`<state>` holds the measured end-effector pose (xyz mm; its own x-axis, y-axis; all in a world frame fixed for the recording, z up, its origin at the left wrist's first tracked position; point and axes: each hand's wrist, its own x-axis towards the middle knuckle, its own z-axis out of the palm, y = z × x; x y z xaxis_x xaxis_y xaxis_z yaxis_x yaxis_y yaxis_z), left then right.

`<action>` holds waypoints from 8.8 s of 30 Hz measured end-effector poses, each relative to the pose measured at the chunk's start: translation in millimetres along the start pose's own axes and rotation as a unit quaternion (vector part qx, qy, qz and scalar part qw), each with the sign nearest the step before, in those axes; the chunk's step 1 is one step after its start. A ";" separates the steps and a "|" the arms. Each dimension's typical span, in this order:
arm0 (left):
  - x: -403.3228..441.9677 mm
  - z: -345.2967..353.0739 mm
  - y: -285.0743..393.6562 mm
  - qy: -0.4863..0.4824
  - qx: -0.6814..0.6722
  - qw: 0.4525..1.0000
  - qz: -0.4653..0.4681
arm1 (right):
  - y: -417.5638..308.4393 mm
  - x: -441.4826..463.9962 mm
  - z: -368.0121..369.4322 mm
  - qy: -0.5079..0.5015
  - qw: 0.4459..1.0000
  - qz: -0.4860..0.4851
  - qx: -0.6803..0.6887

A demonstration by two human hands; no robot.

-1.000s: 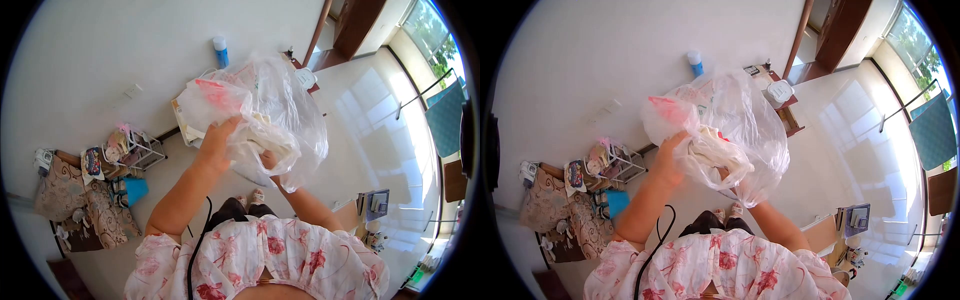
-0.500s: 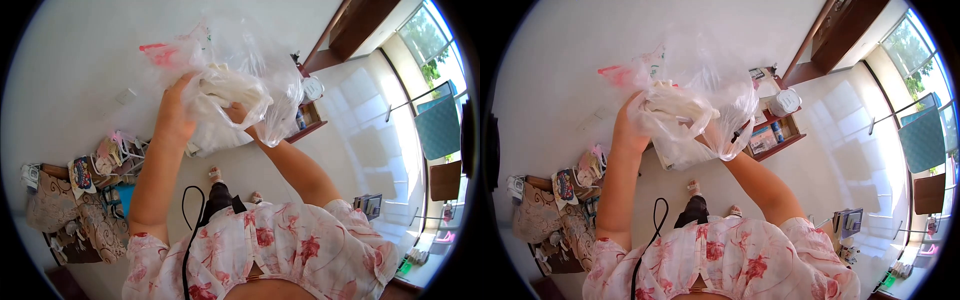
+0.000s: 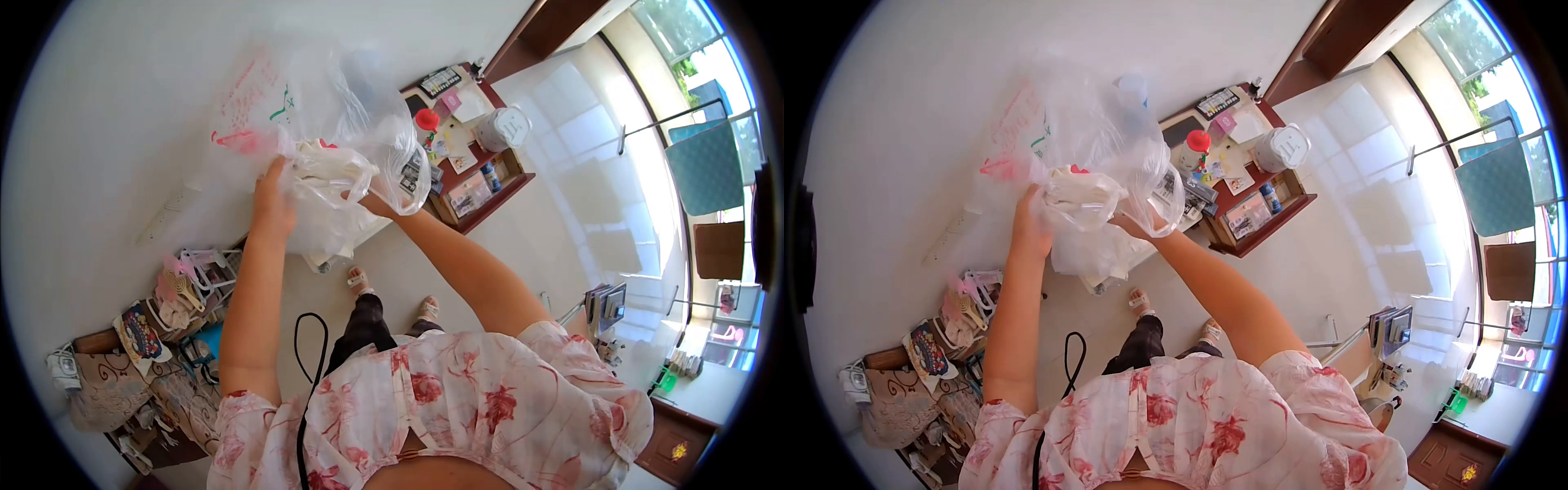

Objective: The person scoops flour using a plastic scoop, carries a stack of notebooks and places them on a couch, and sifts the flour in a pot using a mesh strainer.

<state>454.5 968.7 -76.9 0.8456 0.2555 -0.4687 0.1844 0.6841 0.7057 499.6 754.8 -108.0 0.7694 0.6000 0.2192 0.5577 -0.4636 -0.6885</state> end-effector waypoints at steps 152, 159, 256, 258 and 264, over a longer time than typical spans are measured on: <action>-343.0 396.4 -806.7 -0.681 0.639 0.033 -0.356 | 52.5 -731.0 -31.0 0.924 -0.095 0.273 0.251; -413.8 405.1 -759.7 -0.762 0.520 -0.150 -0.355 | 15.7 -611.2 -39.3 0.949 -0.227 0.210 0.069; -937.9 -1354.3 -42.2 -0.207 -0.683 -0.694 0.095 | -766.8 -445.3 816.9 0.434 -0.879 -0.197 -0.027; -968.1 -1331.8 -70.9 -0.379 -0.474 -0.791 0.080 | -728.6 -467.6 765.1 0.418 -0.877 -0.236 -0.013; -899.5 -1166.8 -30.4 -0.435 -0.341 -0.819 0.156 | -586.5 -558.0 604.2 0.324 -0.880 -0.343 0.060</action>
<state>-896.2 1515.2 -296.8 0.0829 0.7339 -0.6741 0.8105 0.3440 0.4741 -445.1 1085.8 -244.2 0.6199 0.3807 -0.6862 0.0902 -0.9032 -0.4196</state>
